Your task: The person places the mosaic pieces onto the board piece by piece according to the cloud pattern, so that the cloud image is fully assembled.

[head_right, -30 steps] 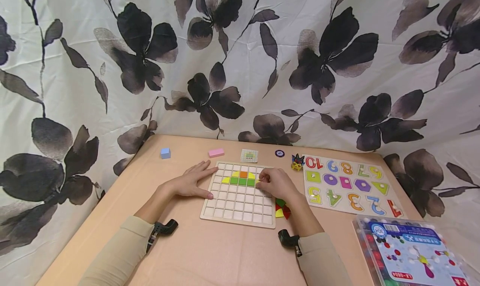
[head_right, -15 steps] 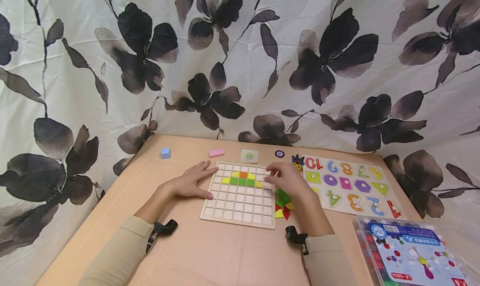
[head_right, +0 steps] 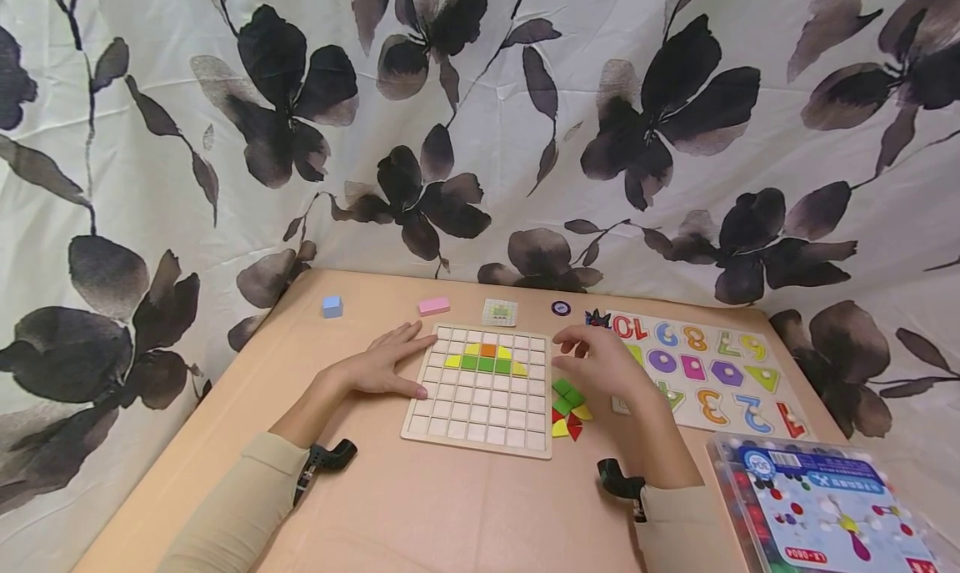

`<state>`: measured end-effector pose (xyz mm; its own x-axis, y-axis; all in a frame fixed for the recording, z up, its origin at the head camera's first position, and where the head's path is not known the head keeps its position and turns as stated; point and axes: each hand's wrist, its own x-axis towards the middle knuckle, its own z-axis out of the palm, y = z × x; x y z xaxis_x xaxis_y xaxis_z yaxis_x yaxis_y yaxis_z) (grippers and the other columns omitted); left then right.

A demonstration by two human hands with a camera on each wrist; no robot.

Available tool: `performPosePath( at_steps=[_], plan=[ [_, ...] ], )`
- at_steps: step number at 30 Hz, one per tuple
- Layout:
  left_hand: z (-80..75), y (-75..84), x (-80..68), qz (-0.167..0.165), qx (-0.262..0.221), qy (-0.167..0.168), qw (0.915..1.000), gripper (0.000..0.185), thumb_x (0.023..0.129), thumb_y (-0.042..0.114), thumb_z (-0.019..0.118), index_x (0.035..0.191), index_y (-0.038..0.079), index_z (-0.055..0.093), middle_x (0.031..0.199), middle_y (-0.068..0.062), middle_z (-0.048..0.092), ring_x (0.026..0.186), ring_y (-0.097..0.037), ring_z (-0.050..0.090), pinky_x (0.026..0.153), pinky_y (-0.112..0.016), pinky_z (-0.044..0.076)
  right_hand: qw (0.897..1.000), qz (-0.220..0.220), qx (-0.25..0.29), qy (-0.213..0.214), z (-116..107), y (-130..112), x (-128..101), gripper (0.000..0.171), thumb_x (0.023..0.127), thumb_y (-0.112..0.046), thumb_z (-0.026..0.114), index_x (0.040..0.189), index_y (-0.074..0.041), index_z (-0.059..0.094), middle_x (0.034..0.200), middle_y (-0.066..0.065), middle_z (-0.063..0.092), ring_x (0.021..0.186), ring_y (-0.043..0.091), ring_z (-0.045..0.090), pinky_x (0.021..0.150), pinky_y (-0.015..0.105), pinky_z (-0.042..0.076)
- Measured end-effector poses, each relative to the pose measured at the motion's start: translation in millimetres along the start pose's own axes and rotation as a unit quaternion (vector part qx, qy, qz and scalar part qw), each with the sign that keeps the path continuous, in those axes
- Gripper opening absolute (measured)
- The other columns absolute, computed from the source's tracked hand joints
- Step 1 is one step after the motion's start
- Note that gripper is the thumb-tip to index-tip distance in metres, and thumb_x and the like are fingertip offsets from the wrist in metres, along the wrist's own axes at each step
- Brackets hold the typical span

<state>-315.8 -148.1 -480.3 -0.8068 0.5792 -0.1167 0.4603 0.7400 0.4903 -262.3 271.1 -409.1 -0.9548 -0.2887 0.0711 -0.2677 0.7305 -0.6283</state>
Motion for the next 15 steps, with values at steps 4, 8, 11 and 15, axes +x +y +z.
performPosePath(
  at_steps=[4, 8, 11, 15],
  plan=[
    [0.5, -0.4, 0.5, 0.002, 0.001, 0.001, 1.0000, 0.108, 0.078, 0.078, 0.072, 0.166, 0.036, 0.027, 0.176, -0.013, 0.002, 0.164, -0.033, -0.002, 0.131, -0.057, 0.002, 1.000, -0.009, 0.003, -0.016, -10.2, 7.2, -5.3, 0.025, 0.093, -0.016, 0.079, 0.117, -0.012, 0.076, 0.105, 0.008, 0.073, 0.092, 0.023, 0.058, 0.078, 0.030, 0.052],
    [0.2, 0.1, 0.7, 0.003, 0.000, 0.002, 1.0000, 0.107, 0.078, 0.078, 0.073, 0.166, 0.036, 0.027, 0.176, -0.013, 0.002, 0.164, -0.033, -0.002, 0.131, -0.058, 0.002, 0.997, 0.003, 0.010, -0.074, -17.1, 14.5, -9.3, 0.020, 0.092, -0.008, 0.076, 0.112, -0.009, 0.077, 0.106, 0.011, 0.074, 0.095, 0.027, 0.058, 0.079, 0.029, 0.052],
    [-0.3, 0.8, 0.7, 0.004, -0.001, 0.001, 1.0000, 0.108, 0.078, 0.077, 0.073, 0.166, 0.034, 0.028, 0.176, -0.014, 0.002, 0.164, -0.034, -0.002, 0.131, -0.058, 0.002, 0.992, 0.021, 0.022, -0.122, -19.9, 18.6, -12.2, 0.018, 0.090, -0.007, 0.078, 0.108, -0.009, 0.078, 0.102, 0.008, 0.074, 0.094, 0.028, 0.058, 0.076, 0.030, 0.051],
    [-0.6, 1.5, 0.9, 0.004, -0.001, 0.000, 1.0000, 0.108, 0.078, 0.077, 0.073, 0.166, 0.032, 0.028, 0.176, -0.014, 0.003, 0.163, -0.034, -0.002, 0.131, -0.058, 0.003, 0.985, 0.044, 0.029, -0.167, -20.6, 22.4, -15.2, 0.019, 0.083, -0.006, 0.083, 0.101, -0.009, 0.079, 0.092, 0.003, 0.070, 0.088, 0.022, 0.056, 0.071, 0.032, 0.050]
  ],
)
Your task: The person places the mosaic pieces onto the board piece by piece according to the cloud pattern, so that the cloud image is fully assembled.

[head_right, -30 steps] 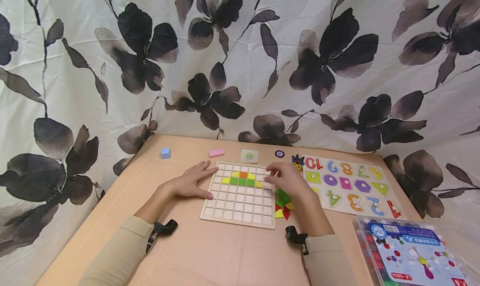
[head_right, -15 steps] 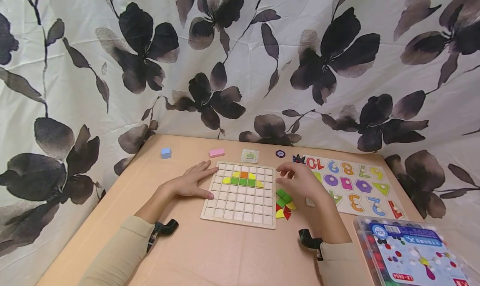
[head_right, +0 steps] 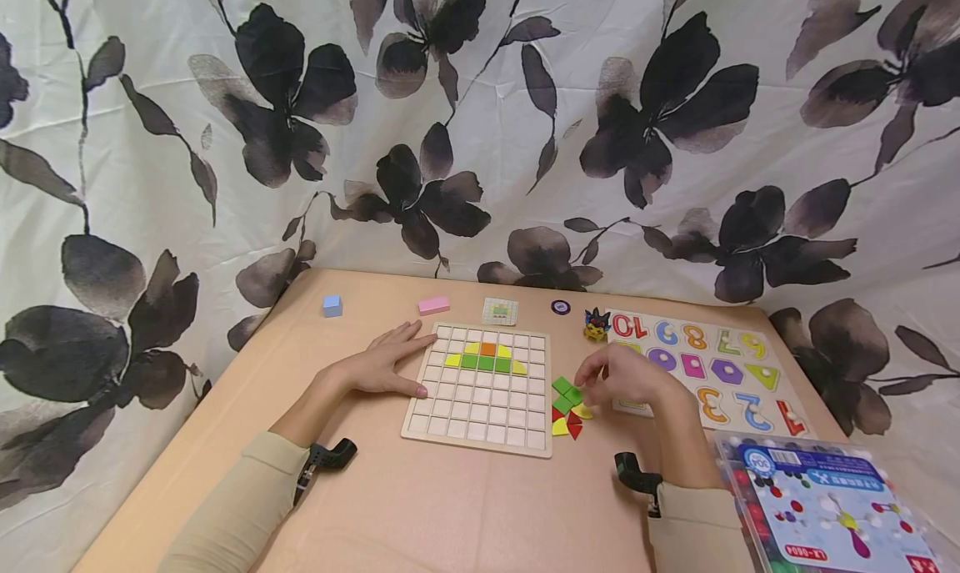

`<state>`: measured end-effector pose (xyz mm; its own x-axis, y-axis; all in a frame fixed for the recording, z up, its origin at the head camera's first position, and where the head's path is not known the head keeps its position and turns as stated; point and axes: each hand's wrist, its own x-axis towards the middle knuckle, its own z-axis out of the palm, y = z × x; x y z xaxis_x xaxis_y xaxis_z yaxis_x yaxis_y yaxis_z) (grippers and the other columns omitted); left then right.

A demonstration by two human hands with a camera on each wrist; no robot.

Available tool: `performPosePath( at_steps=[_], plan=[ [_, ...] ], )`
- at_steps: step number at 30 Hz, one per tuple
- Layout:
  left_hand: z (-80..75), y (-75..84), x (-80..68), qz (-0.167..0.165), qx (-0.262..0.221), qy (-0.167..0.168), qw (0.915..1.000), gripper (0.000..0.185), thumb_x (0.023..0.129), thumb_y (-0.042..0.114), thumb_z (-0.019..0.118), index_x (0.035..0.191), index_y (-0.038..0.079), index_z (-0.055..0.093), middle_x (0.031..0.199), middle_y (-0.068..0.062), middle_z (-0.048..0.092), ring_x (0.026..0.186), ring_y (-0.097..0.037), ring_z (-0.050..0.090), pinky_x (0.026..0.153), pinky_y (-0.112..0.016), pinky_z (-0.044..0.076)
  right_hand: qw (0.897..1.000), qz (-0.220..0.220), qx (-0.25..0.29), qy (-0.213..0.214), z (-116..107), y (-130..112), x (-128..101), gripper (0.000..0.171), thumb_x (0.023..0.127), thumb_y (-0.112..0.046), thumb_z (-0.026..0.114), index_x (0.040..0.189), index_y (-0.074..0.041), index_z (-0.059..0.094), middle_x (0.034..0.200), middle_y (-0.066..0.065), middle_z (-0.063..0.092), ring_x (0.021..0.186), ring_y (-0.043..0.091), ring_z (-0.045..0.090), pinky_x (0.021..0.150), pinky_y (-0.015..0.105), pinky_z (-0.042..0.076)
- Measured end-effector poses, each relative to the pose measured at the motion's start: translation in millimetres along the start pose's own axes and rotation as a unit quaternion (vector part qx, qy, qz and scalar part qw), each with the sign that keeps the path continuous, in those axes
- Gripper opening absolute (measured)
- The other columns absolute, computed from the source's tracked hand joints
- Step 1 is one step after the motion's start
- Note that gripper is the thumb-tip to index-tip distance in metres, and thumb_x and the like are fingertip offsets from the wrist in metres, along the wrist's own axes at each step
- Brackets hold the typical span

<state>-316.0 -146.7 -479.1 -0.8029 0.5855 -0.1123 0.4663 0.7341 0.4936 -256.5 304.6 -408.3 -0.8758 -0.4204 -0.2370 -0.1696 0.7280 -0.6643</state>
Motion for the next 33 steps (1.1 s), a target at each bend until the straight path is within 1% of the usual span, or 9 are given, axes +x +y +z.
performPosePath(
  at_steps=[4, 8, 12, 19, 25, 33],
  plan=[
    [-0.4, -0.2, 0.8, 0.000, 0.002, -0.001, 1.0000, 0.108, 0.079, 0.077, 0.073, 0.166, 0.032, 0.028, 0.176, -0.014, 0.003, 0.163, -0.035, -0.001, 0.131, -0.058, 0.003, 0.999, 0.019, 0.005, -0.036, 2.2, 2.9, 0.3, 0.018, 0.080, -0.005, 0.086, 0.096, -0.009, 0.078, 0.081, 0.001, 0.065, 0.081, 0.020, 0.055, 0.070, 0.032, 0.048],
    [-0.7, -0.5, 0.7, 0.002, 0.004, 0.000, 1.0000, 0.108, 0.079, 0.076, 0.073, 0.166, 0.031, 0.029, 0.176, -0.015, 0.004, 0.163, -0.036, -0.001, 0.131, -0.059, 0.003, 0.998, 0.034, 0.007, -0.052, 5.4, 6.5, 2.4, 0.014, 0.080, -0.006, 0.087, 0.091, -0.010, 0.078, 0.073, 0.001, 0.061, 0.074, 0.019, 0.055, 0.066, 0.030, 0.045],
    [-0.7, -0.8, 1.0, 0.003, 0.006, 0.001, 1.0000, 0.107, 0.079, 0.077, 0.073, 0.166, 0.032, 0.029, 0.176, -0.015, 0.004, 0.163, -0.035, -0.001, 0.131, -0.058, 0.003, 0.998, 0.039, 0.001, -0.048, 9.1, 9.6, 4.6, 0.014, 0.079, -0.007, 0.088, 0.088, -0.011, 0.078, 0.071, 0.000, 0.059, 0.072, 0.018, 0.054, 0.063, 0.029, 0.043],
    [0.8, -2.7, 1.4, -0.002, 0.007, 0.000, 1.0000, 0.108, 0.078, 0.078, 0.072, 0.166, 0.035, 0.027, 0.176, -0.014, 0.003, 0.164, -0.033, -0.002, 0.131, -0.057, 0.003, 0.998, 0.046, -0.006, -0.049, 12.8, 8.2, 6.2, 0.017, 0.077, -0.007, 0.090, 0.086, -0.011, 0.077, 0.071, 0.001, 0.058, 0.074, 0.020, 0.055, 0.065, 0.030, 0.043],
    [1.0, -2.7, 1.3, -0.002, 0.005, -0.001, 1.0000, 0.108, 0.078, 0.078, 0.073, 0.166, 0.035, 0.027, 0.176, -0.013, 0.003, 0.164, -0.033, -0.002, 0.131, -0.057, 0.003, 0.997, 0.050, -0.015, -0.050, 15.3, 7.8, 8.2, 0.019, 0.075, -0.006, 0.091, 0.085, -0.011, 0.075, 0.072, 0.001, 0.057, 0.075, 0.020, 0.054, 0.067, 0.033, 0.042],
    [-0.5, -0.8, 0.5, -0.001, 0.005, -0.001, 1.0000, 0.108, 0.078, 0.077, 0.073, 0.166, 0.034, 0.028, 0.176, -0.014, 0.003, 0.164, -0.033, -0.002, 0.131, -0.057, 0.003, 0.997, 0.057, -0.009, -0.054, 16.3, 7.6, 9.5, 0.022, 0.074, -0.005, 0.092, 0.084, -0.010, 0.074, 0.073, 0.002, 0.058, 0.076, 0.021, 0.055, 0.068, 0.034, 0.043]
  ],
)
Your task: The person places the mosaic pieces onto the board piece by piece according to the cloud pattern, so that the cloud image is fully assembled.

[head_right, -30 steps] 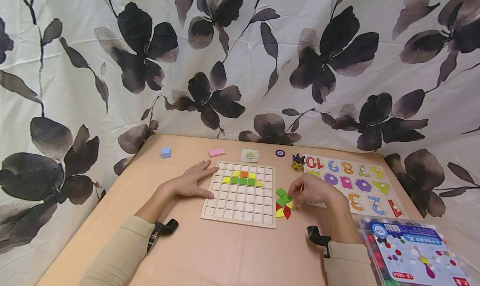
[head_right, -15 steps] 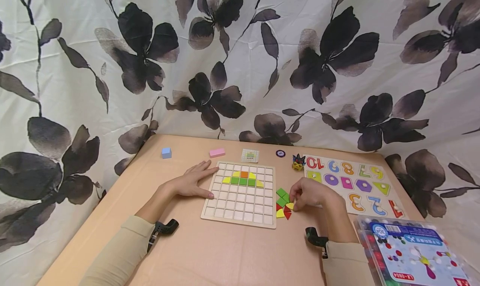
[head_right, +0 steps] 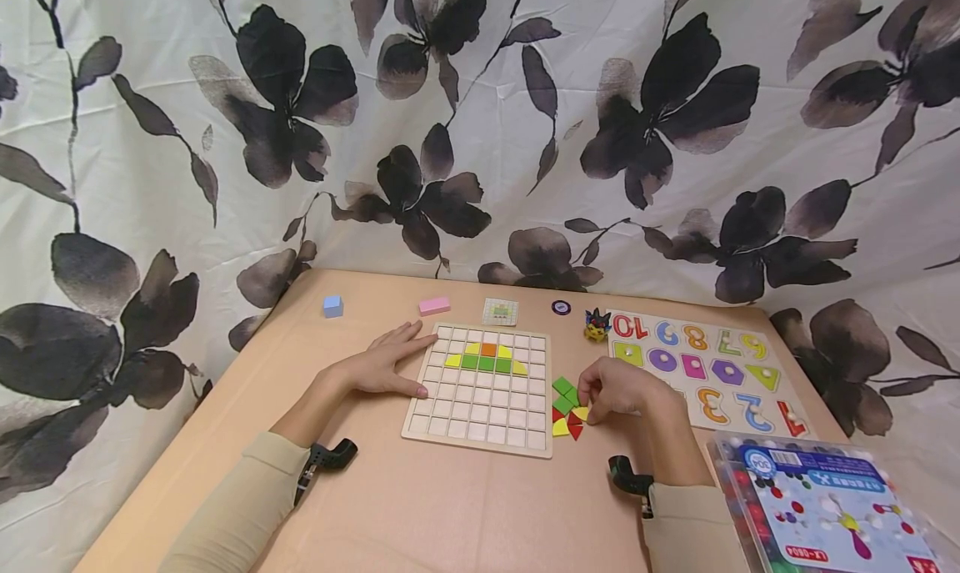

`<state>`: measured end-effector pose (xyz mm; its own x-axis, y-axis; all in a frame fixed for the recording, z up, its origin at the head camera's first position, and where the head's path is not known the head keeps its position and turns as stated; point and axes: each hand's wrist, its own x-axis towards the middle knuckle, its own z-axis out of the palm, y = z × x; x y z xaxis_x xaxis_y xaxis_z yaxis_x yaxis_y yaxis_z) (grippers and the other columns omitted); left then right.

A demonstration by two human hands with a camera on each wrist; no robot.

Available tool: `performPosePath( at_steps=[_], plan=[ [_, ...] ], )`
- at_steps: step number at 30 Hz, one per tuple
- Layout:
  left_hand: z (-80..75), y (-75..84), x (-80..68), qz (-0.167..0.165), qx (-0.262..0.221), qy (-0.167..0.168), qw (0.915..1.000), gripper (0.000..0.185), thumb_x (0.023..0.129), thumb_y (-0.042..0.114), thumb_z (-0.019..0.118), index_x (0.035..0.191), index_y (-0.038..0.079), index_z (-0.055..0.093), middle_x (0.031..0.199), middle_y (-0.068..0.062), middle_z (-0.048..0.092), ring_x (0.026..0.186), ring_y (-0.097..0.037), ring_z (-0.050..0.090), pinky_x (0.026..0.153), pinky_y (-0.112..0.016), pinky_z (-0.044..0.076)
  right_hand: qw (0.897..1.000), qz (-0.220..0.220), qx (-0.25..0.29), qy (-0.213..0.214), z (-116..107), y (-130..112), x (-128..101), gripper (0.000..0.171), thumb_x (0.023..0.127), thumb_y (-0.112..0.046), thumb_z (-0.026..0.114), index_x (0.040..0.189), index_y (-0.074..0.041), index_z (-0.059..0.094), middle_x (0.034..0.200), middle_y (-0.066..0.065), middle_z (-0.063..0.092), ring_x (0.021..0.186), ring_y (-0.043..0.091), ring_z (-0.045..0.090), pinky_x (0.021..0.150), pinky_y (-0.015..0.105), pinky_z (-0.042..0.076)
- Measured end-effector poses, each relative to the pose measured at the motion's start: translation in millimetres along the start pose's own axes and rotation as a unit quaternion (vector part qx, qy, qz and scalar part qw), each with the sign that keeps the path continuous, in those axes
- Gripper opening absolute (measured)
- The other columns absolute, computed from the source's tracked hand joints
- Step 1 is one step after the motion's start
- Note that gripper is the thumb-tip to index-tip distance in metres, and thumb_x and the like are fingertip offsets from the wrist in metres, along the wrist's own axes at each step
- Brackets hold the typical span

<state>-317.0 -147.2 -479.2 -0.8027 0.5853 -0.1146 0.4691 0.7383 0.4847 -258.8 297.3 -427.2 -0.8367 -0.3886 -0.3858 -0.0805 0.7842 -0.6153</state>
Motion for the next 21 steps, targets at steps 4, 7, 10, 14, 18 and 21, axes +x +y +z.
performPosePath(
  at_steps=[4, 7, 10, 14, 18, 21],
  plan=[
    [0.0, -0.1, -0.1, 0.000, 0.001, 0.000, 1.0000, 0.108, 0.078, 0.077, 0.073, 0.166, 0.034, 0.027, 0.176, -0.014, 0.003, 0.164, -0.033, -0.002, 0.131, -0.057, 0.003, 1.000, 0.001, -0.004, -0.001, 0.0, -1.0, -0.5, 0.022, 0.073, -0.004, 0.092, 0.085, -0.010, 0.074, 0.072, 0.001, 0.057, 0.075, 0.020, 0.054, 0.067, 0.034, 0.043],
    [0.0, 0.0, 0.1, 0.000, 0.000, -0.001, 1.0000, 0.107, 0.078, 0.077, 0.073, 0.166, 0.034, 0.027, 0.176, -0.014, 0.003, 0.164, -0.033, -0.002, 0.131, -0.057, 0.003, 1.000, 0.003, -0.009, 0.000, 0.4, -2.2, -1.0, 0.021, 0.074, -0.004, 0.091, 0.085, -0.011, 0.074, 0.071, 0.001, 0.057, 0.073, 0.020, 0.054, 0.067, 0.033, 0.042],
    [-0.3, 0.7, -0.3, -0.001, 0.000, -0.001, 1.0000, 0.108, 0.078, 0.077, 0.073, 0.166, 0.035, 0.027, 0.176, -0.014, 0.003, 0.164, -0.033, -0.002, 0.131, -0.057, 0.003, 1.000, 0.006, -0.013, 0.001, 0.5, -4.0, -1.8, 0.020, 0.074, -0.003, 0.091, 0.084, -0.011, 0.075, 0.071, 0.001, 0.058, 0.073, 0.020, 0.054, 0.067, 0.034, 0.043],
    [-0.6, 1.3, -0.3, -0.001, -0.002, 0.000, 1.0000, 0.107, 0.079, 0.077, 0.074, 0.166, 0.034, 0.028, 0.176, -0.014, 0.003, 0.164, -0.034, -0.002, 0.131, -0.058, 0.003, 1.000, 0.000, -0.012, 0.000, 0.3, -6.2, -2.3, 0.020, 0.074, -0.003, 0.091, 0.083, -0.010, 0.074, 0.072, 0.001, 0.060, 0.074, 0.020, 0.055, 0.068, 0.034, 0.044],
    [-0.5, 1.7, -0.1, 0.001, -0.005, 0.001, 1.0000, 0.107, 0.079, 0.076, 0.074, 0.166, 0.034, 0.028, 0.176, -0.014, 0.004, 0.163, -0.034, -0.001, 0.131, -0.058, 0.003, 1.000, -0.007, -0.008, -0.001, 0.9, -6.7, -1.4, 0.022, 0.074, -0.001, 0.090, 0.082, -0.008, 0.071, 0.074, 0.002, 0.061, 0.076, 0.021, 0.056, 0.069, 0.034, 0.045],
    [-0.5, 1.8, -0.2, 0.001, -0.004, 0.001, 1.0000, 0.107, 0.079, 0.076, 0.074, 0.166, 0.034, 0.028, 0.176, -0.014, 0.004, 0.163, -0.035, -0.001, 0.131, -0.058, 0.003, 1.000, -0.011, -0.001, -0.001, 1.6, -6.2, -0.5, 0.020, 0.075, 0.001, 0.088, 0.081, -0.007, 0.071, 0.075, 0.002, 0.062, 0.076, 0.021, 0.057, 0.068, 0.034, 0.046]
  ],
)
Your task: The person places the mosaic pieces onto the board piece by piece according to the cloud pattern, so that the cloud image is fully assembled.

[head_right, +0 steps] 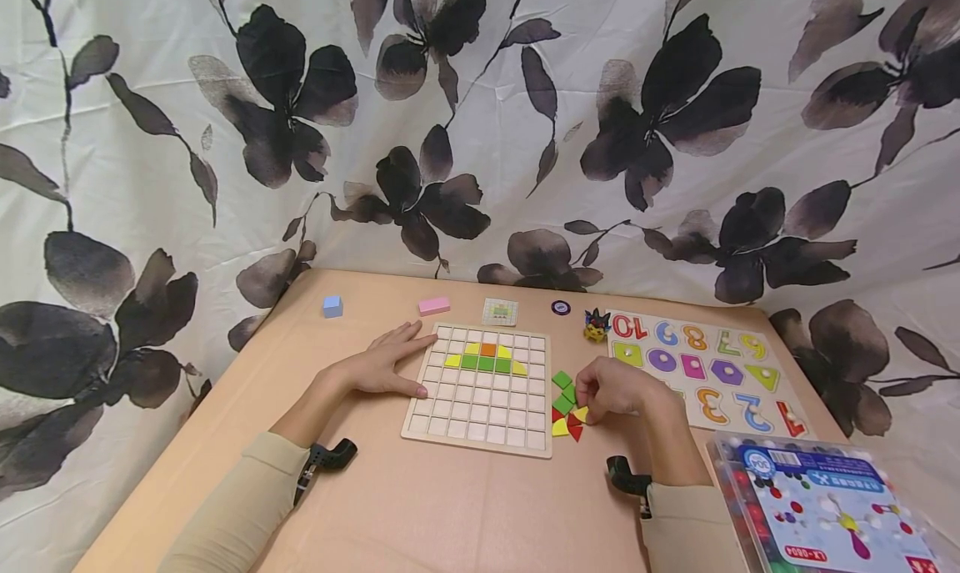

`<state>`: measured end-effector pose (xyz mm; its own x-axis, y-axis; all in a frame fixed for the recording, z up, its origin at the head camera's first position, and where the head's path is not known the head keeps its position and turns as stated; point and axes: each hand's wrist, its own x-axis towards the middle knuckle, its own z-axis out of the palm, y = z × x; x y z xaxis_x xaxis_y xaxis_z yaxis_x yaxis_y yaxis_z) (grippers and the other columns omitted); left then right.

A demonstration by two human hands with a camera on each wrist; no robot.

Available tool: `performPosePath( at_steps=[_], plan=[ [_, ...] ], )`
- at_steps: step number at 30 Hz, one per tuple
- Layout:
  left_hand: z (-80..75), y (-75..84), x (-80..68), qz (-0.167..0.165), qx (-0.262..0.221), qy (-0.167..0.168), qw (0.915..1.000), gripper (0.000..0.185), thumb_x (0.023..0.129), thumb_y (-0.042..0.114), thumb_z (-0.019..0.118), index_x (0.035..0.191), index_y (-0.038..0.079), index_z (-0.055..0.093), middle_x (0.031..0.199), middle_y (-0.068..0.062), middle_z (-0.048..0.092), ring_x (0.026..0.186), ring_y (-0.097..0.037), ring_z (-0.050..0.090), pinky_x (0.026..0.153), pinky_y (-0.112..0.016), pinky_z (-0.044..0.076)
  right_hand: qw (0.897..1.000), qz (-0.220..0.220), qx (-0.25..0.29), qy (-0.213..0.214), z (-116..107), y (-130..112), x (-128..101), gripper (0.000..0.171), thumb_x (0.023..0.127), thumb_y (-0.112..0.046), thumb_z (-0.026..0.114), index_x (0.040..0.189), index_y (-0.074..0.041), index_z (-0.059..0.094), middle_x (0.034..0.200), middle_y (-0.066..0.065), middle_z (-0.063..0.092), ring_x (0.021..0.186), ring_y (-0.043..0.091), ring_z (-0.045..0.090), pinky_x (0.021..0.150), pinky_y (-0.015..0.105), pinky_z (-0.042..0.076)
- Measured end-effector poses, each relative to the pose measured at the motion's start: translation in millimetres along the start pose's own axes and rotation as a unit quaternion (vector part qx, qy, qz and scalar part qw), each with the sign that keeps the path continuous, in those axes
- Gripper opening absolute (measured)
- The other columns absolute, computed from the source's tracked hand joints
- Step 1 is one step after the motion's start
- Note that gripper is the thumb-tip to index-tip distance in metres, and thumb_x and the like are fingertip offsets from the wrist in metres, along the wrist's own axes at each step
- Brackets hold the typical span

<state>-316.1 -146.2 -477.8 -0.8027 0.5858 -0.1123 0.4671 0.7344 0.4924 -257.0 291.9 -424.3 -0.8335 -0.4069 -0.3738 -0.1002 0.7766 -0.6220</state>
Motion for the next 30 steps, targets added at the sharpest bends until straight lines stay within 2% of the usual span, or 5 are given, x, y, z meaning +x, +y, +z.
performPosePath(
  at_steps=[10, 13, 17, 23, 30],
  plan=[
    [0.3, -0.1, -0.3, -0.004, 0.003, -0.002, 1.0000, 0.109, 0.077, 0.077, 0.074, 0.166, 0.034, 0.027, 0.176, -0.014, 0.003, 0.163, -0.034, -0.002, 0.131, -0.057, 0.003, 0.999, -0.035, 0.034, -0.017, -1.6, 4.9, 0.9, 0.012, 0.080, 0.001, 0.081, 0.084, -0.003, 0.071, 0.076, 0.002, 0.064, 0.076, 0.020, 0.056, 0.066, 0.032, 0.044],
    [0.8, -0.2, 0.0, -0.004, 0.003, -0.002, 1.0000, 0.109, 0.077, 0.077, 0.075, 0.166, 0.034, 0.027, 0.176, -0.014, 0.003, 0.164, -0.034, -0.002, 0.131, -0.057, 0.003, 0.998, -0.049, 0.037, -0.009, -4.0, 6.8, 0.5, 0.009, 0.084, -0.002, 0.079, 0.086, -0.004, 0.071, 0.077, 0.002, 0.064, 0.075, 0.020, 0.057, 0.064, 0.030, 0.045],
    [1.3, -0.6, 0.5, -0.002, 0.001, 0.000, 1.0000, 0.109, 0.078, 0.076, 0.075, 0.166, 0.033, 0.028, 0.176, -0.014, 0.003, 0.163, -0.034, -0.002, 0.131, -0.057, 0.004, 0.995, -0.078, 0.051, 0.032, -6.2, 6.4, 2.1, 0.007, 0.089, -0.003, 0.076, 0.092, -0.006, 0.070, 0.085, 0.005, 0.066, 0.083, 0.022, 0.058, 0.067, 0.029, 0.049],
    [4.2, -0.3, 0.0, -0.001, 0.002, 0.004, 1.0000, 0.108, 0.078, 0.076, 0.075, 0.165, 0.033, 0.029, 0.176, -0.014, 0.004, 0.163, -0.035, -0.002, 0.131, -0.058, 0.004, 0.984, -0.124, 0.071, 0.104, -3.2, 1.0, 8.6, 0.006, 0.094, -0.003, 0.071, 0.097, -0.008, 0.069, 0.099, 0.009, 0.066, 0.092, 0.026, 0.060, 0.075, 0.029, 0.054],
    [7.9, 2.0, -3.3, -0.003, 0.004, 0.007, 1.0000, 0.108, 0.078, 0.077, 0.074, 0.166, 0.033, 0.028, 0.176, -0.014, 0.003, 0.163, -0.035, -0.001, 0.131, -0.058, 0.003, 0.970, -0.128, 0.103, 0.179, 9.9, -9.9, 17.4, 0.007, 0.096, -0.008, 0.072, 0.103, -0.008, 0.070, 0.104, 0.010, 0.068, 0.094, 0.027, 0.063, 0.077, 0.028, 0.059]
  ],
)
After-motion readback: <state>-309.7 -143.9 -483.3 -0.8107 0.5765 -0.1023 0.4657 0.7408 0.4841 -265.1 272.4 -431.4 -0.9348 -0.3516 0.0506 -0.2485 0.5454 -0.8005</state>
